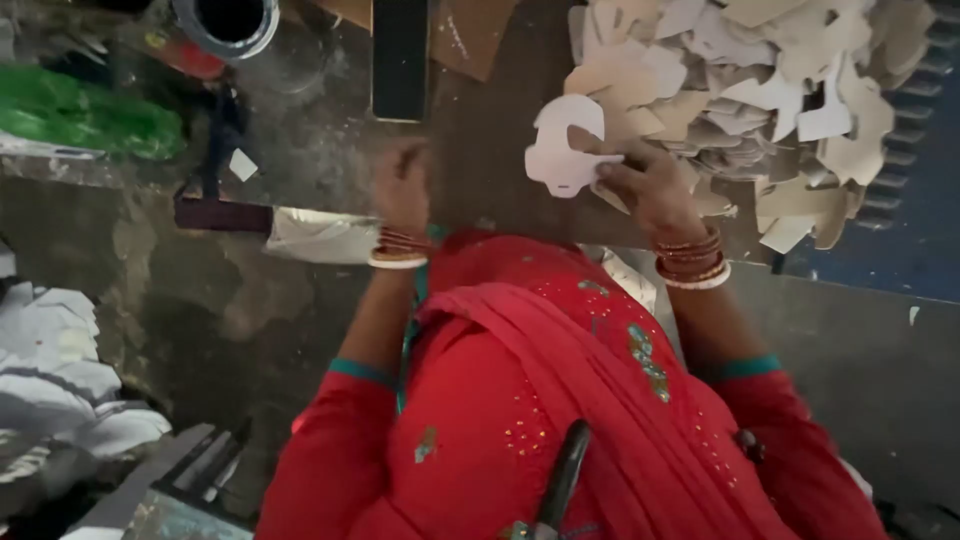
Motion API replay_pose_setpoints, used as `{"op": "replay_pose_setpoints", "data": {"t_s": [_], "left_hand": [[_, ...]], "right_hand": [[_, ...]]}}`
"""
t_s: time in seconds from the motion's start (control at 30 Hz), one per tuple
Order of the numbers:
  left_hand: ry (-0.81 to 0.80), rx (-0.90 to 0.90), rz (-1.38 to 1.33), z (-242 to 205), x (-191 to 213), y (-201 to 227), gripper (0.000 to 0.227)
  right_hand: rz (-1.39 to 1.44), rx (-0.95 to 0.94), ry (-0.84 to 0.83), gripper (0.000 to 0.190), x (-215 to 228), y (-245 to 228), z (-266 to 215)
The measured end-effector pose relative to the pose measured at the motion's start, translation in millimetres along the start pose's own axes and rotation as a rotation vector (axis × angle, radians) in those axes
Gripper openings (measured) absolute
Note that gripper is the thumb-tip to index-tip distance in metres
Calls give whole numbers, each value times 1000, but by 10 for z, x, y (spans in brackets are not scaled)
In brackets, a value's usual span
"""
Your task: The person sorts a large pile of white, irregularly shaped paper cutouts on a workbench. They repeatedly pick up handfuls of the cutouts, separate them, and stack them into a neat pile in their left hand while continuing to clear the main pile with their right hand.
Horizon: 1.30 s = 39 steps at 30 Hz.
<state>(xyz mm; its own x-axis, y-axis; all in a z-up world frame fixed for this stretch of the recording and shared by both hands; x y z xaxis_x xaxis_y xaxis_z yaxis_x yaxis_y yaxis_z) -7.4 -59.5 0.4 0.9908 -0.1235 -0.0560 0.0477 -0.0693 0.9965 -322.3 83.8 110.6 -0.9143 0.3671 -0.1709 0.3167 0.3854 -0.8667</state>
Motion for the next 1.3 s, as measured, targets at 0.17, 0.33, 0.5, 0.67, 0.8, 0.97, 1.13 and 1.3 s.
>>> {"op": "replay_pose_setpoints", "data": {"t_s": [0.17,0.33,0.5,0.67,0.8,0.97,1.13,1.3], "left_hand": [[-234,186,23,-378,-668,152,17],[-220,51,-12,-462,-671,-656,21],[-55,191,139,-599,-215,-797,18],[88,386,104,-871,-142,-1080,20],[119,503,92,-1019,-181,-1187,20],[79,323,110,-505,-263,-896,23],[57,283,-117,-25,-126,-940,27],[28,406,8,111,47,-1054,22]], "right_hand": [[-545,470,-40,17,-215,-479,-195],[-1083,882,-263,40,-369,1,134],[-1207,919,-193,43,-127,439,326],[-1133,761,-91,23,-88,361,456],[-1103,708,-109,19,-444,264,596],[-1322,862,-88,51,-696,445,749],[-1440,620,-81,40,-588,561,1003],[-962,402,60,39,-450,574,915]]}}
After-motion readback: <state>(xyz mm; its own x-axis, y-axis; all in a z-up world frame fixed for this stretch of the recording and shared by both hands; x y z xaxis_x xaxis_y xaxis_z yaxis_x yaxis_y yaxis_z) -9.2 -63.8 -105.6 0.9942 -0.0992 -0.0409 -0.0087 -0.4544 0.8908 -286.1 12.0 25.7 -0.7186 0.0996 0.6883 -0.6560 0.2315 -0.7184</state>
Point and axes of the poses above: each hand's wrist, its own z-axis towards the middle knuckle, its own x-axis out of the back of the hand, y = z × x, the point moved 6 cm from there along z, towards the middle knuckle, and after that the axes turned 4 degrees about x, right-handed, at the moved point
